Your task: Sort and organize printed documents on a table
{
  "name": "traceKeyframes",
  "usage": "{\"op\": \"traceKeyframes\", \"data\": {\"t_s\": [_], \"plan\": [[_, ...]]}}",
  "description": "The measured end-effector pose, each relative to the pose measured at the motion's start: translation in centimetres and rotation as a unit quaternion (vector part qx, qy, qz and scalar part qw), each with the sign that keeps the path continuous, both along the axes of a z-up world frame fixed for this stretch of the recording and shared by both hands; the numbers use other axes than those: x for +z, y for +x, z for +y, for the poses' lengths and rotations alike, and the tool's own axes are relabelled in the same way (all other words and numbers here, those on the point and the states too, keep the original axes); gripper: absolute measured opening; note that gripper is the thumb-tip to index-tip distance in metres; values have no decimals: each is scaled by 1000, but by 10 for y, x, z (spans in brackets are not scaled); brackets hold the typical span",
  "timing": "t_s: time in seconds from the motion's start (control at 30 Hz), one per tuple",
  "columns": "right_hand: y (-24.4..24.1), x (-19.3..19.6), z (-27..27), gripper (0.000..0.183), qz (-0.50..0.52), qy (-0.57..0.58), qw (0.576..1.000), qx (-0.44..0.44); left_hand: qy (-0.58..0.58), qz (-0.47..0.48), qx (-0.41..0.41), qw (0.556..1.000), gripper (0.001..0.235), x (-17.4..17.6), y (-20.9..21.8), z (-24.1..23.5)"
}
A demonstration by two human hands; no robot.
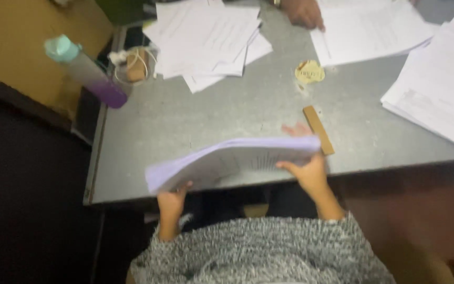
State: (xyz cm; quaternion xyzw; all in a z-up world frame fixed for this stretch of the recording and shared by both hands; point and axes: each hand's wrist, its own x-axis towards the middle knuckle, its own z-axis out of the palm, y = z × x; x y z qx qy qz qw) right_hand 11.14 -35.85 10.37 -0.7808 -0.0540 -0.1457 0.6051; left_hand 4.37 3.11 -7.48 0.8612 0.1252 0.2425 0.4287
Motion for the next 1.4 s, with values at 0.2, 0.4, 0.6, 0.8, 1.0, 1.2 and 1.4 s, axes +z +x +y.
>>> {"op": "traceKeyframes", "data": {"t_s": [0.2,0.4,0.6,0.8,1.0,1.2,1.4], "plan": [[10,-15,0,102,-65,-16,997,26,-129,54,8,990,74,15,3,-10],[13,-23,-11,123,-23,20,996,83,-54,-42,-140,988,59,108,1,-39],[24,-65,-26,67,192,-62,974,105,-269,-33,-213,939,49,40,8,-21],[26,-43,-21,52,179,-66,974,119,-285,31,-195,938,39,25,9,-12],[13,-17,-22,40,177,-66,974,125,-211,121,-160,957,36,41,-1,-15],[10,1,-26,36,170,-60,975,127,-126,205,-127,962,36,76,-1,-17],[-4,-43,-36,46,332,-94,932,109,-158,335,-123,921,69,141,-9,-43]]}}
